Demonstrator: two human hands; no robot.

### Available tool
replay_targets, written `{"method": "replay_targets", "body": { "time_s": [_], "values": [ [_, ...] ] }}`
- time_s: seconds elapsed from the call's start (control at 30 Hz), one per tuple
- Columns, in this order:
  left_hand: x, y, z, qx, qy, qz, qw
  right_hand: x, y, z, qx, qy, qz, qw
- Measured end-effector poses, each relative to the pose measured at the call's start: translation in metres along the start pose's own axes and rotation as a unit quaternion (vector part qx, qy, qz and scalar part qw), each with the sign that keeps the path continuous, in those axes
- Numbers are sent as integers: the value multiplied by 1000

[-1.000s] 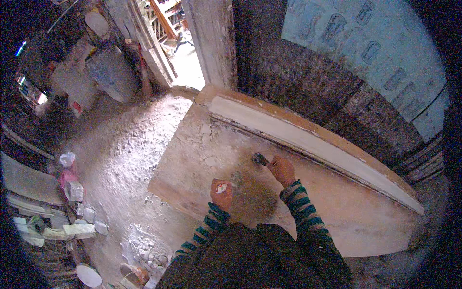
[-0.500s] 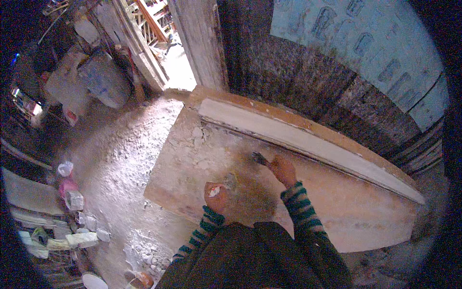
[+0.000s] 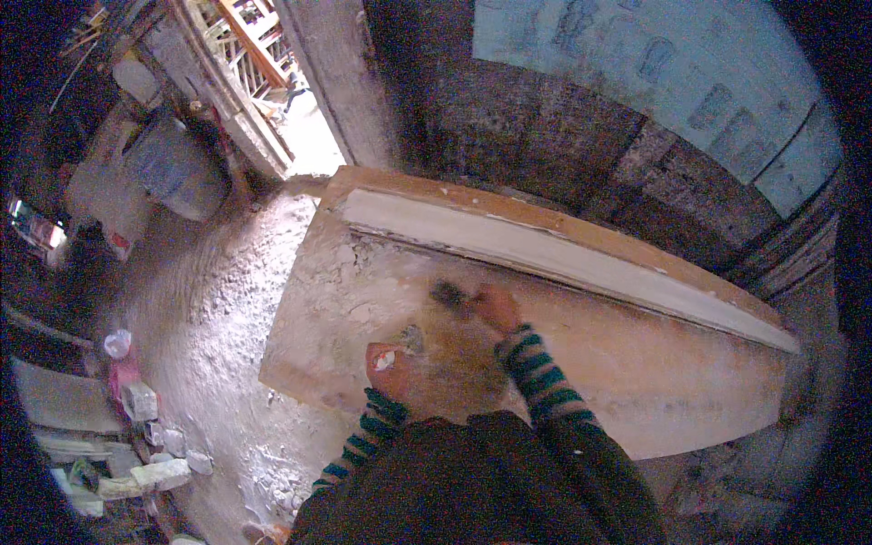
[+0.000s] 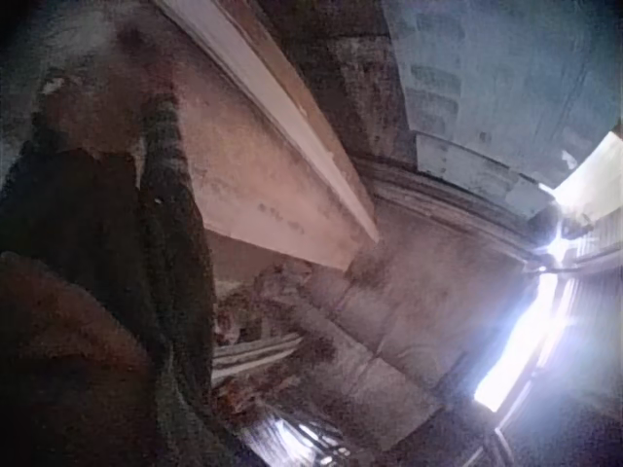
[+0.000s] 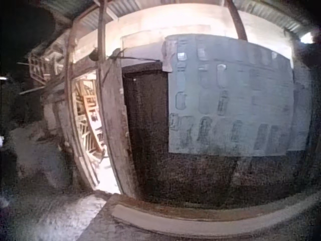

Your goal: The person scrapes a white powdery substance from a large wooden board using a small metal scraper. They repeatedly scrape the surface and wipe the residue with their hand, working along the length of the board.

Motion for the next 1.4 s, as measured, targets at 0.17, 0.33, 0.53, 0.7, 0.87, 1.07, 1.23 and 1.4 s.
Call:
{"method": "replay_targets", "body": {
  "time_s": [0.17, 0.33, 0.53, 0.7, 0.87, 1.07, 1.23, 1.4],
  "values": [
    [-7, 4, 9, 5, -32, 21, 999, -7, -9, 84, 43, -68, -17, 997],
    [-45, 102, 29, 20, -116, 129, 985, -72, -97, -4, 73, 115, -118, 984],
    [-132, 275, 10, -152, -54, 228, 960, -208, -191, -121, 43, 251, -309, 916],
    [-107, 271, 39, -92, -119, 236, 960, -268, -213, -151, -46, 332, -319, 886],
    [70, 115, 117, -36, -60, 88, 994, -249, -194, -186, 36, 265, -229, 936],
    [161, -55, 81, -186, -16, -21, 982, -172, -188, -231, -87, 219, -147, 961],
    [112, -97, 16, -2, 16, -61, 998, -85, -145, -156, -121, 105, -55, 985],
    [43, -5, -11, -26, 44, 60, 997, -27, -3, -50, -15, -57, 18, 998]
  ]
}}
Point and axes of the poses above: each hand's wrist, its own x-axis towards the middle knuckle, its own y-axis out of the palm, z = x × y, the point moved 7 cm from there along x, towards the middle knuckle, and after that the axes turned 10 degrees about -z, right-handed, at the moved point
